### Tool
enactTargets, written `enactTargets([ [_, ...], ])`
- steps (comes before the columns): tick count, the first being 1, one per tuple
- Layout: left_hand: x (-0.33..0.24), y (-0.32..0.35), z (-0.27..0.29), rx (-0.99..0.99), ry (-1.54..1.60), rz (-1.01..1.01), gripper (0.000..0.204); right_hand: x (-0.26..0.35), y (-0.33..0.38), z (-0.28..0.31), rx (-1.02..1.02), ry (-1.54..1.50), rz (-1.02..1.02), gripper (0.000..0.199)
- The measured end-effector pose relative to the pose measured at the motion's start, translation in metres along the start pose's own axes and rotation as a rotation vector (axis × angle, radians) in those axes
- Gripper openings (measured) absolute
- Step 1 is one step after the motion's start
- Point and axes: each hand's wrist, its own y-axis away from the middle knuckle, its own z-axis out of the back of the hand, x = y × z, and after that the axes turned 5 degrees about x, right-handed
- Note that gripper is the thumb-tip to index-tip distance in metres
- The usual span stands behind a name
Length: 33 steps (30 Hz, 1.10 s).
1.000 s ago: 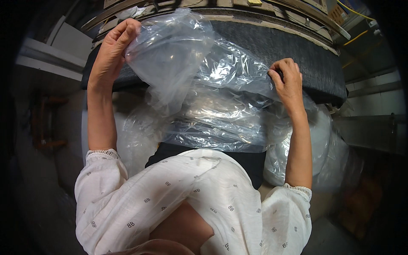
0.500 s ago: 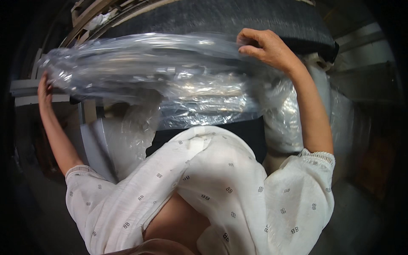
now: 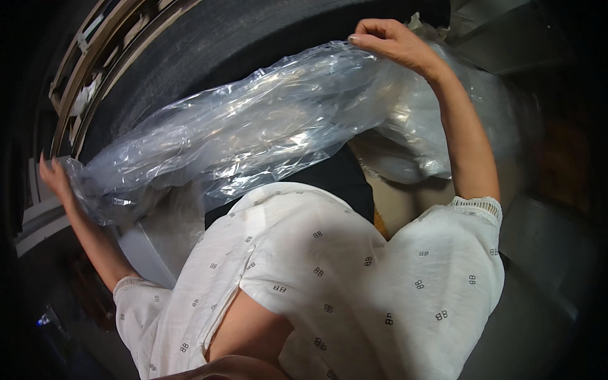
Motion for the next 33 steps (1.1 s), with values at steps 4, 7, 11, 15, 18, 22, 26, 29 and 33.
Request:
enactTargets([
  [4, -0.354, -0.028, 0.077, 0.415, 1.2, 0.161, 0.027, 0.009, 0.008, 0.002, -0.118, -0.013, 0.114, 0.028],
  [7, -0.473, -0.027, 0.105, 0.426, 1.241, -0.201, 0.037, 0.023, 0.007, 0.005, -0.099, -0.059, 0.164, 0.026],
  [11, -0.541, -0.033, 0.102, 0.627, 1.306, -0.133, 0.028, 0.026, 0.017, 0.013, -0.166, -0.031, 0.18, 0.02],
  [15, -0.542, -0.025, 0.089, 0.774, 1.444, 0.143, 0.015, 0.017, 0.029, 0.035, -0.19, 0.119, 0.172, 0.016],
  [18, -0.53, -0.022, 0.082, 0.621, 1.555, 0.198, 0.013, -0.01, 0.032, 0.043, -0.184, 0.313, 0.069, 0.014],
  [22, -0.49, -0.013, 0.077, 0.494, 1.371, 0.142, 0.009, -0.019, 0.026, 0.039, -0.527, 0.706, 0.106, 0.023],
  [26, -0.385, 0.008, 0.062, 0.274, 1.128, 0.227, 0.003, -0.081, 0.032, 0.025, -0.5, 0.628, 0.109, 0.027],
  [29, -0.269, 0.038, 0.051, 0.378, 0.87, 0.389, 0.012, -0.117, 0.072, -0.009, -0.172, 0.73, -0.003, 0.013],
  [33, -0.133, 0.08, 0.057, 0.352, 0.691, 0.491, 0.017, -0.168, 0.136, -0.005, 0.197, 0.801, -0.363, 0.015],
])
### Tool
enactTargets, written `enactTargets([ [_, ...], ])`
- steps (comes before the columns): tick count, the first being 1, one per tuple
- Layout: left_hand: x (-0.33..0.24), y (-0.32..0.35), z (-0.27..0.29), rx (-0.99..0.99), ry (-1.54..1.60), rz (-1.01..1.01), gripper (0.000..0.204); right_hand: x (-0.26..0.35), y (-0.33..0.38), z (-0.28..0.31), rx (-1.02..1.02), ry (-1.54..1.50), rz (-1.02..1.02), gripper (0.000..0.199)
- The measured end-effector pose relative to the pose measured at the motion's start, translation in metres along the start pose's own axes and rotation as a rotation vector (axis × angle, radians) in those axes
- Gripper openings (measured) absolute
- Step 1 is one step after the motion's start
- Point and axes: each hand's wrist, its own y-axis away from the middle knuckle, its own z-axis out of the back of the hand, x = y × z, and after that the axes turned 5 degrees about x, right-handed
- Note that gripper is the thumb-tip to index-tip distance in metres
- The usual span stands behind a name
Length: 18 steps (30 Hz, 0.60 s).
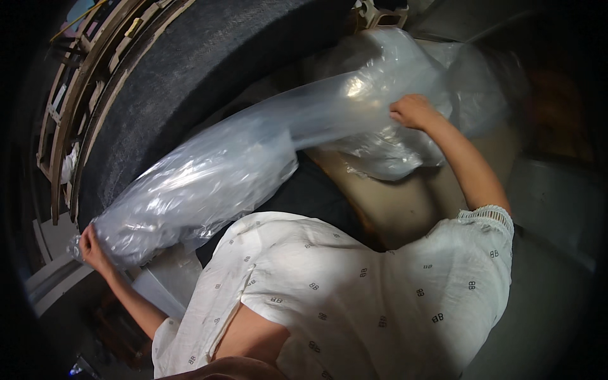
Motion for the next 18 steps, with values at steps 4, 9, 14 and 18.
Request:
enactTargets([
  [4, 0.071, -0.024, 0.032, -0.054, -0.107, 0.06, 0.021, -0.045, 0.02, 0.005, 0.23, -0.546, -0.199, 0.023],
  [9, 0.063, -0.026, 0.007, -0.021, -0.239, 0.104, 0.033, 0.018, 0.017, -0.007, -0.189, -0.416, 0.235, 0.046],
  [14, 0.068, -0.018, -0.001, 0.085, -0.228, 0.163, 0.038, -0.01, 0.032, -0.103, 0.327, 0.087, -0.344, 0.028],
  [18, 0.115, -0.012, 0.044, 0.278, -0.119, 0.177, 0.032, -0.037, 0.057, -0.107, 0.12, -0.042, -0.638, 0.024],
])
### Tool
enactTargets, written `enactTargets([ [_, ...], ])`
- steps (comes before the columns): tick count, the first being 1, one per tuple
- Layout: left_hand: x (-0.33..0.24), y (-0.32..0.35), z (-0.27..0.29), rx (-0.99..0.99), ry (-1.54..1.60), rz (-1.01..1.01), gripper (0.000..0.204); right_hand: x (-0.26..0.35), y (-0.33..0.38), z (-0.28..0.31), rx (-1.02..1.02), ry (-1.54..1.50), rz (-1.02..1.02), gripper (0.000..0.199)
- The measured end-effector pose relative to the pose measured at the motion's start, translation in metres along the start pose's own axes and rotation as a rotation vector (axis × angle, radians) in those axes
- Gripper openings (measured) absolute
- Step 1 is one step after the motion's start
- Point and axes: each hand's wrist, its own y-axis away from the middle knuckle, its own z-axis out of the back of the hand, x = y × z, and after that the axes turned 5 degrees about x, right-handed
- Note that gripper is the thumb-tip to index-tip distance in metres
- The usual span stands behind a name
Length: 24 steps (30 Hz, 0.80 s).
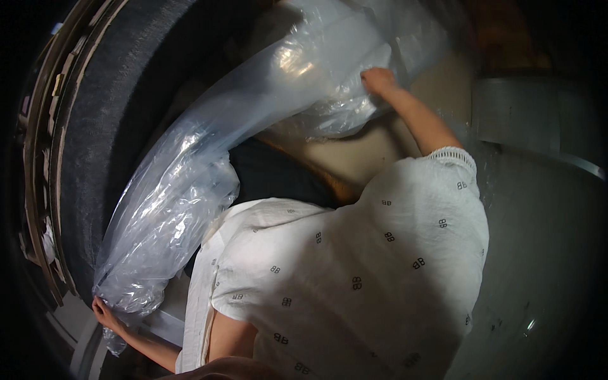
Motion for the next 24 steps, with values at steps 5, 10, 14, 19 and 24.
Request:
enactTargets([
  [5, -0.011, 0.047, 0.002, 0.208, 0.151, 0.102, 0.028, -0.025, -0.069, 0.005, -0.039, -0.528, -0.209, 0.047],
  [10, 0.011, 0.08, 0.0, 0.366, 0.18, 0.188, 0.024, 0.029, -0.08, -0.003, 0.121, -1.021, -0.5, 0.067],
  [14, 0.006, 0.092, -0.003, 0.261, 0.29, 0.278, 0.017, 0.019, -0.11, -0.027, -0.116, -0.503, -0.516, 0.053],
  [19, 0.013, 0.049, 0.017, -0.097, 0.879, 0.228, 0.027, -0.118, -0.173, 0.047, -0.382, -1.026, -0.307, 0.029],
  [24, 0.035, 0.009, 0.05, -0.274, 0.757, 0.193, 0.032, -0.021, -0.098, 0.172, -0.386, -1.012, 0.061, 0.014],
])
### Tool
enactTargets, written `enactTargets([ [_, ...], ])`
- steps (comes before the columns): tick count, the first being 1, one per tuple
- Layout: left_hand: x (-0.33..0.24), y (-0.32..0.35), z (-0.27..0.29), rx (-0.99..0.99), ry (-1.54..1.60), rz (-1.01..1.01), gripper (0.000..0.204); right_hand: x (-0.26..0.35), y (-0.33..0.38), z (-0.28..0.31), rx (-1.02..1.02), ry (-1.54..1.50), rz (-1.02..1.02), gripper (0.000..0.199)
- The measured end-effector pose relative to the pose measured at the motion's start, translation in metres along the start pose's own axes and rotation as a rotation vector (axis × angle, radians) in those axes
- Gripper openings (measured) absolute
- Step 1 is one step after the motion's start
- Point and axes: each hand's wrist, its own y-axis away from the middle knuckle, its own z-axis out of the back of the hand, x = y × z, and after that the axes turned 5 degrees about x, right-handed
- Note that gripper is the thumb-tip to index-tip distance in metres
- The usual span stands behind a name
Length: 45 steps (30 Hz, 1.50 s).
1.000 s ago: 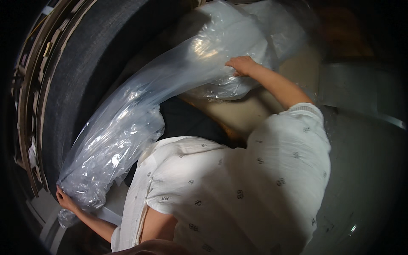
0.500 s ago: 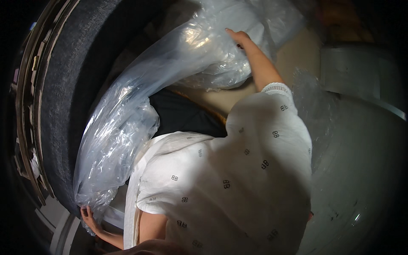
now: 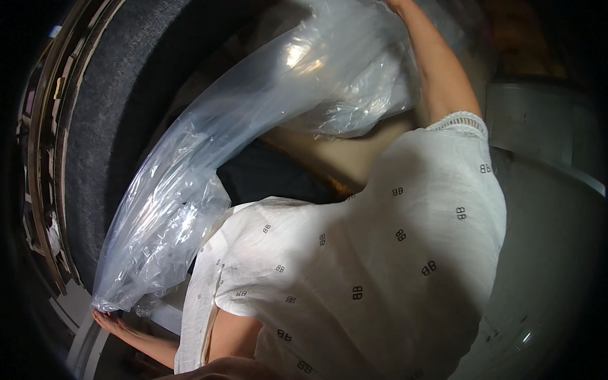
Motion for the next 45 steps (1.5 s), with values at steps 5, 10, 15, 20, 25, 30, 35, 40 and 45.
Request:
enactTargets([
  [5, 0.003, 0.008, -0.02, -0.066, -0.177, 0.062, 0.034, -0.042, 0.072, -0.06, 0.789, 0.334, 0.291, 0.03],
  [10, -0.002, 0.002, -0.015, -0.195, -0.607, -0.132, 0.03, -0.089, 0.087, -0.087, 0.52, 0.9, 0.174, 0.027],
  [15, -0.002, -0.05, 0.053, -0.199, -0.691, -0.055, 0.035, -0.02, 0.019, -0.02, 0.011, 0.799, 0.424, 0.024],
  [20, 0.022, -0.052, -0.013, 0.047, -0.367, 0.129, 0.033, 0.127, -0.036, 0.069, -0.156, 0.031, 0.514, 0.035],
  [25, 0.055, -0.064, -0.074, -0.172, -0.732, -0.149, 0.036, 0.264, -0.058, 0.071, -0.466, -0.103, 1.016, 0.034],
  [30, 0.004, -0.01, -0.057, 0.043, -0.506, -0.125, 0.029, 0.268, -0.001, -0.099, 0.306, 0.443, 0.854, 0.046],
  [35, -0.008, -0.021, -0.069, 0.078, -0.53, -0.026, 0.028, 0.241, -0.08, -0.104, -0.02, 0.629, 0.844, 0.053],
  [40, -0.037, -0.005, -0.075, 0.112, -0.461, 0.045, 0.028, 0.234, -0.117, -0.099, 0.135, 0.287, 0.607, 0.053],
  [45, -0.039, -0.004, -0.093, 0.226, -0.471, 0.09, 0.026, 0.282, -0.047, -0.097, -0.372, 0.861, 0.925, 0.035],
])
